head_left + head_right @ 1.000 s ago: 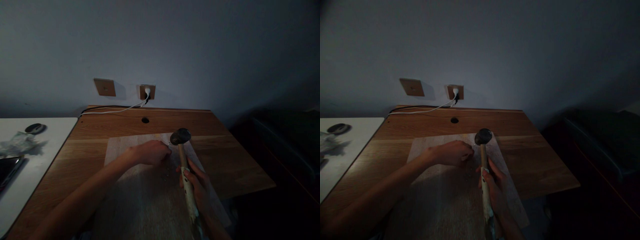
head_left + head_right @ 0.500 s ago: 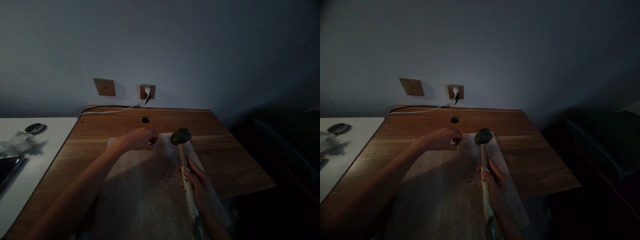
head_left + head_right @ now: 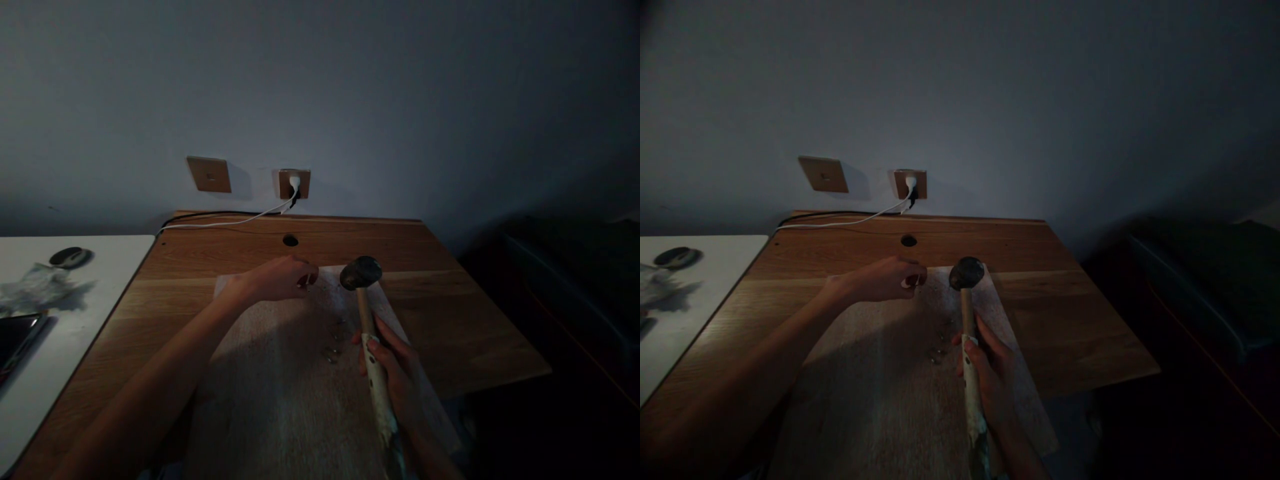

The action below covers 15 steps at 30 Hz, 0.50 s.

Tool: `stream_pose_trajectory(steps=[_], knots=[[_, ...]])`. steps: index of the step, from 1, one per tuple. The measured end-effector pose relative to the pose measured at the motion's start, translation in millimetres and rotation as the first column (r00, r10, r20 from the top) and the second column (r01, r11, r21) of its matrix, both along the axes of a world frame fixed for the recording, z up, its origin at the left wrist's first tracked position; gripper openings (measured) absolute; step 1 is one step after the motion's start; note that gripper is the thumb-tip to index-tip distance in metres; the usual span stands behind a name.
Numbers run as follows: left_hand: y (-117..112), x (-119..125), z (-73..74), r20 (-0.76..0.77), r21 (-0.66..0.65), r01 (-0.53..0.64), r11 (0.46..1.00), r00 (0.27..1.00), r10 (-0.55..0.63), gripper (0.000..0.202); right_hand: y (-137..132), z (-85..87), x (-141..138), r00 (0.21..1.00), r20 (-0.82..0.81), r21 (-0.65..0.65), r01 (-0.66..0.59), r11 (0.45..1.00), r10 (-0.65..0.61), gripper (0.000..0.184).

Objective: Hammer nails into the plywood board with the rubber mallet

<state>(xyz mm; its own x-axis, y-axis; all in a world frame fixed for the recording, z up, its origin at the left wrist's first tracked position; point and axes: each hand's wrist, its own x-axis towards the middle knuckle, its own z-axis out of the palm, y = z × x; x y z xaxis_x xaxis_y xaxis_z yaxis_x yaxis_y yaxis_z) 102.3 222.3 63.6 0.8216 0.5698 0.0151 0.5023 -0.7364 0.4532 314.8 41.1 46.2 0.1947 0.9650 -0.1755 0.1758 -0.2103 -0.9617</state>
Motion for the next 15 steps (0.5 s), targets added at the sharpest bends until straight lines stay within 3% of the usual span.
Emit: stream_pose_trajectory(steps=[15], knots=[[-1.0,2.0,0.1,-0.005,-0.007,-0.006,1.0,1.0,0.006,0.017,2.5,2.3,-2.6,0.999,-0.019,0.017,0.041,0.999,-0.04,0.04]])
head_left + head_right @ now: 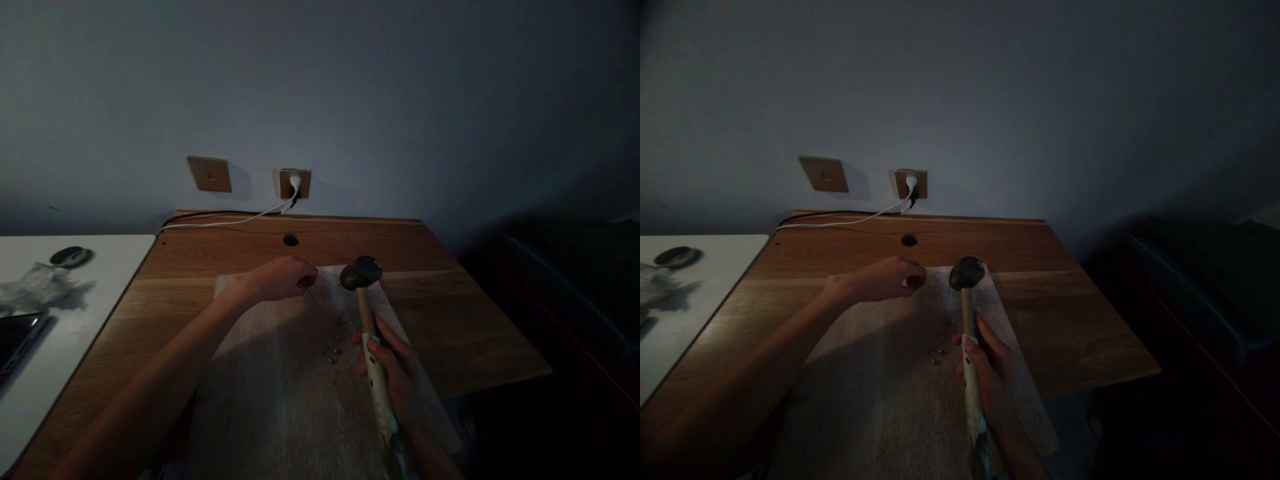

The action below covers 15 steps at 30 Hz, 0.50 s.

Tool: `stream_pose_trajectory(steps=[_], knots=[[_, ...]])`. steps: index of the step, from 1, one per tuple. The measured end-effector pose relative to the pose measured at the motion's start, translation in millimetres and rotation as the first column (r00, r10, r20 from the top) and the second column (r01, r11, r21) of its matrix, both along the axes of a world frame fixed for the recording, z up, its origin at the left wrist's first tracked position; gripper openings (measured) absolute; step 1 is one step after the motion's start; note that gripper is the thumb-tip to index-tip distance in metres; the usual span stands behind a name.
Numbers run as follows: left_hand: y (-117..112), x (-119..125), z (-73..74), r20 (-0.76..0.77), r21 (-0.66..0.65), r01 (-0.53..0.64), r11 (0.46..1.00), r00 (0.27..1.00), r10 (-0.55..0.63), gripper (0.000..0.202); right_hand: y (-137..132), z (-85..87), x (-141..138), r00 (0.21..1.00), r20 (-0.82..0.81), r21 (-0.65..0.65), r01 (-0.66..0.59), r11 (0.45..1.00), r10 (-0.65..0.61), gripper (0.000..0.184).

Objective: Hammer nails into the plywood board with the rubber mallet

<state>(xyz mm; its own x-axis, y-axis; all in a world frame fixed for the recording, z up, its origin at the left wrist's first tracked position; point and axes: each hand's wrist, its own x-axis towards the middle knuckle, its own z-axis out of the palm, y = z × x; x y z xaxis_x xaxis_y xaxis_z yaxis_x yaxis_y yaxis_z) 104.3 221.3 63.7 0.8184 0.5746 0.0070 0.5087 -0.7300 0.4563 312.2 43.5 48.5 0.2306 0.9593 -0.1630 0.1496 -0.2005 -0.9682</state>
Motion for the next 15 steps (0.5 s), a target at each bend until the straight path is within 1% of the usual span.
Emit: stream_pose_trajectory(steps=[4,7,11,15], knots=[[-1,2,-0.7,-0.04,0.01,-0.004,1.0,0.999,0.005,0.017,-1,-2.8,1,1.0,0.015,-0.003,-0.025,1.0,0.025,0.039],[-2,3,-3.7,-0.059,0.031,-0.002,1.0,0.998,0.003,0.017,-2,-0.5,1,1.0,0.009,-0.01,-0.029,1.0,0.029,0.038],[-1,4,-8.2,-0.058,0.063,-0.005,0.998,0.998,0.008,0.017,-1,3.2,-1,1.0,0.003,-0.019,-0.028,0.999,0.028,0.037],[0,4,-11.0,-0.054,0.048,-0.016,0.999,0.998,0.018,0.019,0,3.7,-2,1.0,-0.001,-0.02,-0.013,1.0,0.013,0.039]])
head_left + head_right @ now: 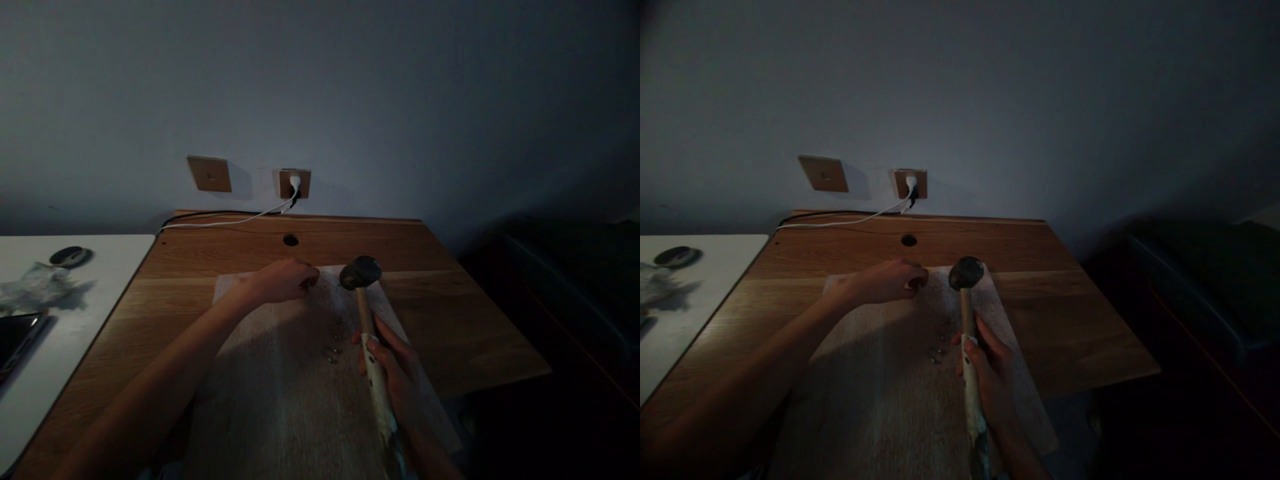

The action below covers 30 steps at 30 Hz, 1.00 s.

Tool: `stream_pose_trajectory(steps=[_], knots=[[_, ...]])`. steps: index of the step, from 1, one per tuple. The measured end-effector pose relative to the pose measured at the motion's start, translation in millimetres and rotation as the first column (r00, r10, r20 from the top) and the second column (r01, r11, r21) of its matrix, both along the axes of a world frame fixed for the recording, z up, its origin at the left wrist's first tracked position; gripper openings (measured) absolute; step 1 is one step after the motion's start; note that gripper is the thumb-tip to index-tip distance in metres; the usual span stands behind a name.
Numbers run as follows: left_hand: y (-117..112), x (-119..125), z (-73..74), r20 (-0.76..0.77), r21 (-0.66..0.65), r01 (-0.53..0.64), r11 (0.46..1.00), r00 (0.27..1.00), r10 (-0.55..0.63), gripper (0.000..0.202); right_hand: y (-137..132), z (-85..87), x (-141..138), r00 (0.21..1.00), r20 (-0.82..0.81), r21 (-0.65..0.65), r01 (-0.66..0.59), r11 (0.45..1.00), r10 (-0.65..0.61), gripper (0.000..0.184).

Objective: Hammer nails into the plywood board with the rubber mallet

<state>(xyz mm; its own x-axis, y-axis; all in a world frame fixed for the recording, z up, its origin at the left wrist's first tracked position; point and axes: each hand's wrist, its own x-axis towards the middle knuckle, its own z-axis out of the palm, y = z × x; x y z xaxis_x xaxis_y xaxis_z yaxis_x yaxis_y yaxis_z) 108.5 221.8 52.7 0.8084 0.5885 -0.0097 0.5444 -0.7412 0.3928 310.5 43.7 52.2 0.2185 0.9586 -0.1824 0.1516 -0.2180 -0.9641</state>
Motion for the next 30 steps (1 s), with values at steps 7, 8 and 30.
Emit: stream_pose_trajectory(steps=[7,8,30], knots=[[0.0,0.4,-1.0,0.012,-0.001,-0.008,1.0,1.0,0.008,0.019,-1.3,-3.9,1.4,1.0,-0.005,0.015,-0.009,1.0,0.009,0.039],[-0.2,0.4,-0.3,0.012,-0.004,-0.01,1.0,1.0,0.01,0.02,-1.4,-4.4,1.7,1.0,-0.009,0.013,-0.016,1.0,0.016,0.039],[2.7,-6.0,2.0,0.029,-0.012,-0.02,1.0,0.999,0.021,0.014,-0.2,-3.3,2.1,0.999,0.041,0.038,-0.006,0.999,0.005,0.052]])
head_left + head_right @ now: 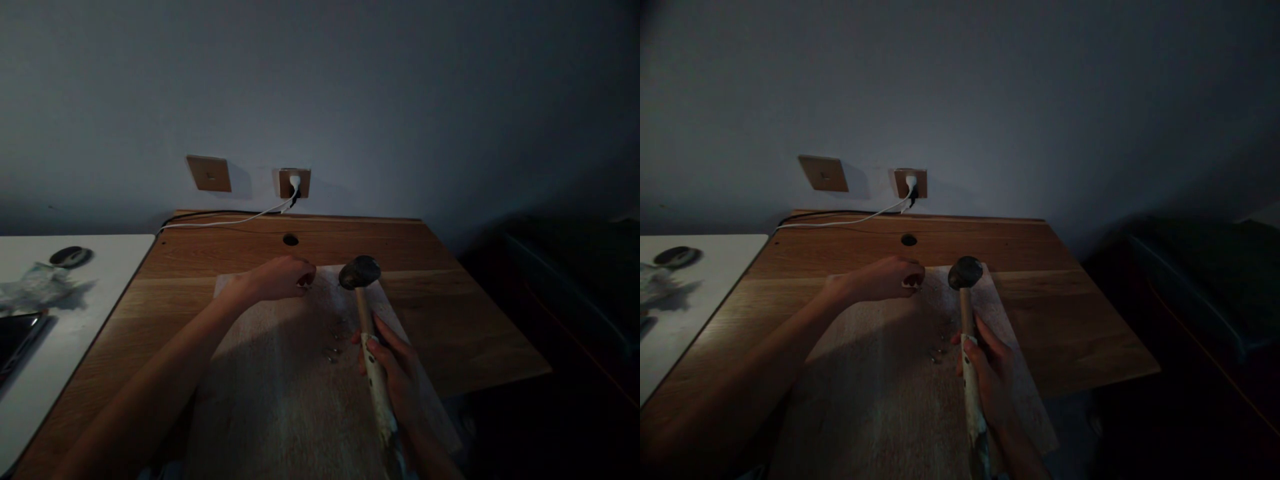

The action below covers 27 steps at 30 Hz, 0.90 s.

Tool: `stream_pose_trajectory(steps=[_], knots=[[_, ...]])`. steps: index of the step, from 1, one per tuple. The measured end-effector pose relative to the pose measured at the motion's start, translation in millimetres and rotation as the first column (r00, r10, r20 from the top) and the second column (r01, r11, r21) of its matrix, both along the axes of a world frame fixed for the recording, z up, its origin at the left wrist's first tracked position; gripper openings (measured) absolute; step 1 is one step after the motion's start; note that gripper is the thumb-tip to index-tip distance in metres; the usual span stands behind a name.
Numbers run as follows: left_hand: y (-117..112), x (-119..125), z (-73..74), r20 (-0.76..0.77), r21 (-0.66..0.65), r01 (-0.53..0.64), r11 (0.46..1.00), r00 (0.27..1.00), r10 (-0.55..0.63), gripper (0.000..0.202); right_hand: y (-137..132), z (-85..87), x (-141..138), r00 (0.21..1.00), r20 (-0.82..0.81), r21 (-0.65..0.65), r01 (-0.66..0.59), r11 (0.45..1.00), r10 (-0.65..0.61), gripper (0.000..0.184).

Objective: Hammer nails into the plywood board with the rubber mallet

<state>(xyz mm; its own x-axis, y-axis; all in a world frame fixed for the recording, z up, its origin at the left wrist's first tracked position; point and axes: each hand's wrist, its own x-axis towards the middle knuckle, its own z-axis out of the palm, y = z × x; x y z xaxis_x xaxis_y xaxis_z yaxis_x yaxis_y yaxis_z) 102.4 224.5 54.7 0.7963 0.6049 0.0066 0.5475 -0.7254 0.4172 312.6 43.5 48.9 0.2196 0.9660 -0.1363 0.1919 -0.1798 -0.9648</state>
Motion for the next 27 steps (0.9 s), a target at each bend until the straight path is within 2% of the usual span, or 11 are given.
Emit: stream_pose_trajectory(steps=[6,11,15,22,27], knots=[[6,-6,-25.3,0.062,-0.012,-0.096,0.995,0.993,0.097,0.013,1,8.7,-1,0.996,-0.013,-0.03,-0.092,0.995,0.092,0.048],[-8,-4,-41.3,0.142,0.026,-0.198,0.98,0.971,0.192,0.016,-2,-4.1,-5,0.986,-0.088,0.028,-0.14,0.99,0.142,0.041],[-15,-1,-47.3,0.197,0.036,-0.264,0.964,0.947,0.253,0.016,-1,-16.7,-6,0.97,-0.185,0.053,-0.149,0.987,0.157,0.05],[-12,-2,-53.7,0.241,0.009,-0.24,0.971,0.943,0.231,0.017,5,-8.8,-16,0.97,-0.208,0.004,-0.132,0.991,0.13,0.042],[-13,-2,-53.2,0.23,0.003,-0.25,0.968,0.942,0.242,0.014,8,-20.4,-21,0.962,-0.217,0.012,-0.169,0.986,0.167,0.055]])
